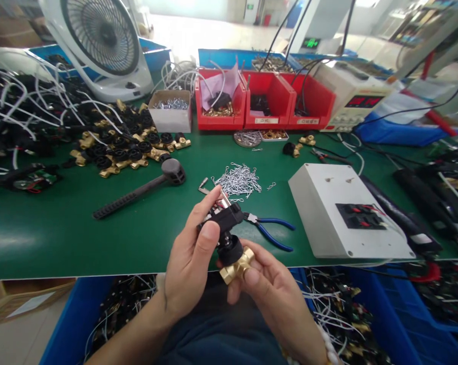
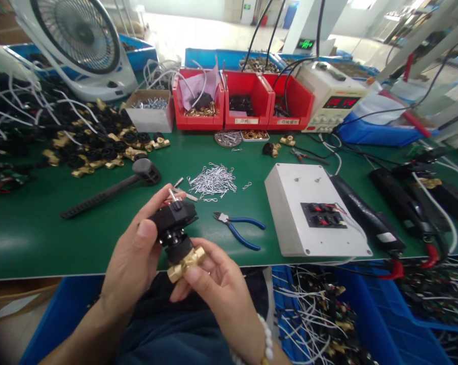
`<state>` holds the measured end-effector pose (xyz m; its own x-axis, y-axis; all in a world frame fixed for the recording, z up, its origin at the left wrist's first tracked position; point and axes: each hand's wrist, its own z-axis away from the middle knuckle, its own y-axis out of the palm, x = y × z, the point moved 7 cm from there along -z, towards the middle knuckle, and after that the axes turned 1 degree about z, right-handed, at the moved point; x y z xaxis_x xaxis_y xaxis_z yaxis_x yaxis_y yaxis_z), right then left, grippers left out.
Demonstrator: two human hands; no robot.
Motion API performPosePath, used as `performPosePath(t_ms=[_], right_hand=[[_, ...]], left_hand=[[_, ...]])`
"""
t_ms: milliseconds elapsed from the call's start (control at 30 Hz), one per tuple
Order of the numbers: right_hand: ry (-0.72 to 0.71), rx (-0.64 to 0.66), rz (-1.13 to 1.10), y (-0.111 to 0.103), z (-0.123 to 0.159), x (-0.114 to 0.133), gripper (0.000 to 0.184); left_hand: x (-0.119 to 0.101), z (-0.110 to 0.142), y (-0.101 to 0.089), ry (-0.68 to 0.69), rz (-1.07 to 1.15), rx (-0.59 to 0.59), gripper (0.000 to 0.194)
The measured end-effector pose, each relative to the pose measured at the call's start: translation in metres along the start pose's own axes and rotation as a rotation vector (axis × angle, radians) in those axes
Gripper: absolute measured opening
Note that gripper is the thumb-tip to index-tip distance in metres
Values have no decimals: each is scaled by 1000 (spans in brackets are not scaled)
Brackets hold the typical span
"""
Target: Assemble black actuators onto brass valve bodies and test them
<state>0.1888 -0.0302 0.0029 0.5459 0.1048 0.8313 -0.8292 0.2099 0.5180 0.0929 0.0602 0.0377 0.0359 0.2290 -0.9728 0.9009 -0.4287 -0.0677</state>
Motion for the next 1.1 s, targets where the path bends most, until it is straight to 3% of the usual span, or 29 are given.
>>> performPosePath(t_ms=[100,333,400,533,667,800,900,967,1033,1100], right_hand=[[50,5,-41,6,2,1,46],[-100,-133,78,5,1,5,46],[-86,-122,64,2,-2,6,45],[-37,-209,4,-10,-6,10,46],[-68,-240,82,-14,-3,11,48],[-248,-255,386,-23,-4,26,38],[-441,-433,680,-46,-9,52,34],[-497,-512,870,-59,-20,68,29],[-500,-477,1139,-61,-38,78,24],[-427,-350,1477,-55,-61,79,20]], left_hand=[[-13,3,0,95,-82,-15,45],[-19,5,5,153,-244,44,44],[-15,5,7,145,-277,106,51],[-12,8,10,207,-467,168,84],[-18,12,10,287,-602,108,82],[-18,15,6,271,-552,25,78],[-3,15,0,182,-467,26,75],[11,13,-7,135,-426,10,71],[26,10,-15,99,-392,-30,68],[42,8,-22,44,-344,-75,66]])
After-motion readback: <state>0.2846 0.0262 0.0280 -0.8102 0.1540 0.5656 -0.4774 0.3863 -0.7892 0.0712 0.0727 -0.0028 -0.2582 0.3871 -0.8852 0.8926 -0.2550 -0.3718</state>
